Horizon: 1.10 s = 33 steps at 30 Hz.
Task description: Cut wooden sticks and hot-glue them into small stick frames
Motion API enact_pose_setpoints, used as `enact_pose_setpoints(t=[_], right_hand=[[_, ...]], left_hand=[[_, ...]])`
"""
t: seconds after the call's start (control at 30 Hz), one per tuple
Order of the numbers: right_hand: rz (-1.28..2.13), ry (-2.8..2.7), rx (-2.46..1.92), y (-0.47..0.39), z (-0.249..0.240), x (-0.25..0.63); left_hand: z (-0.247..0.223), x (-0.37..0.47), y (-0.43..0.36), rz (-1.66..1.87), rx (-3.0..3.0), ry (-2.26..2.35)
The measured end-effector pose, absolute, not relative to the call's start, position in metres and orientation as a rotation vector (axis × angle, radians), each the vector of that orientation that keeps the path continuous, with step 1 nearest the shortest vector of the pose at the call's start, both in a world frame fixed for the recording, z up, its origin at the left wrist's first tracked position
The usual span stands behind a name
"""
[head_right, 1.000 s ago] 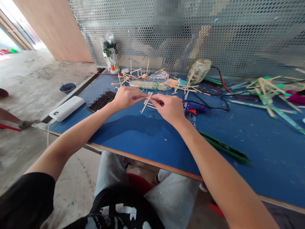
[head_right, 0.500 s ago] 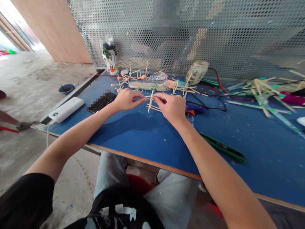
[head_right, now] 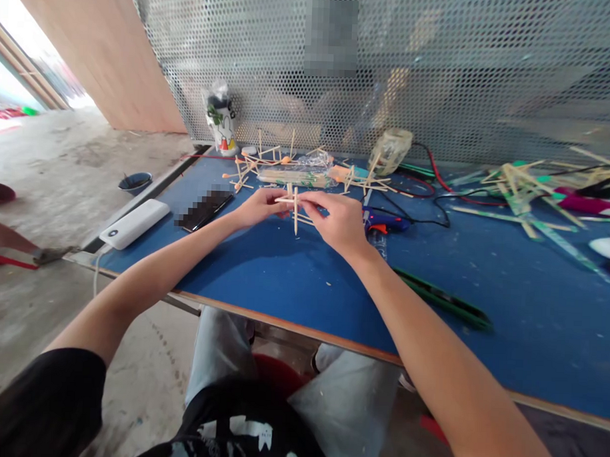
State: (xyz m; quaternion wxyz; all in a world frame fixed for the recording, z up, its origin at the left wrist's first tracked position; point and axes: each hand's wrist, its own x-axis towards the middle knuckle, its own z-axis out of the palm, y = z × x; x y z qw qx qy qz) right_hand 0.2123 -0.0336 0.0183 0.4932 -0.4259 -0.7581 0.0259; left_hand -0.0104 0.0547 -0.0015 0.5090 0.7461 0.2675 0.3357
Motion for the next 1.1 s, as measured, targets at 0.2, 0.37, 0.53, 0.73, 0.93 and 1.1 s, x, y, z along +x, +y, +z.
enact_pose_setpoints(t=[0.2, 0.37, 0.53, 0.73, 0.93, 1.1], right_hand=[[0.476, -1.609, -1.001, -0.031, 0.016, 0.200], [0.919, -1.570, -0.959, -0.024, 0.008, 0.192], [1.162, -1.415, -0.875, -0.024, 0.004, 0.185], [1.332, -1.270, -0.771, -0.026, 0.006, 0.183], [1.264, -1.306, -0.792, -0.025, 0.002, 0.181], [1.224, -1.317, -0.813, -0.023, -0.001, 0.180]], left_hand=[[0.004, -0.014, 0.055, 1.074, 1.883, 0.725], [0.004, -0.014, 0.054, 1.107, 1.928, 0.855], [0.008, -0.008, 0.043, 1.180, 1.874, 0.849], [0.019, -0.004, 0.027, 1.249, 1.874, 0.877], [0.017, -0.003, 0.021, 1.247, 1.928, 0.927], [0.013, -0.003, 0.021, 1.298, 1.978, 0.990]])
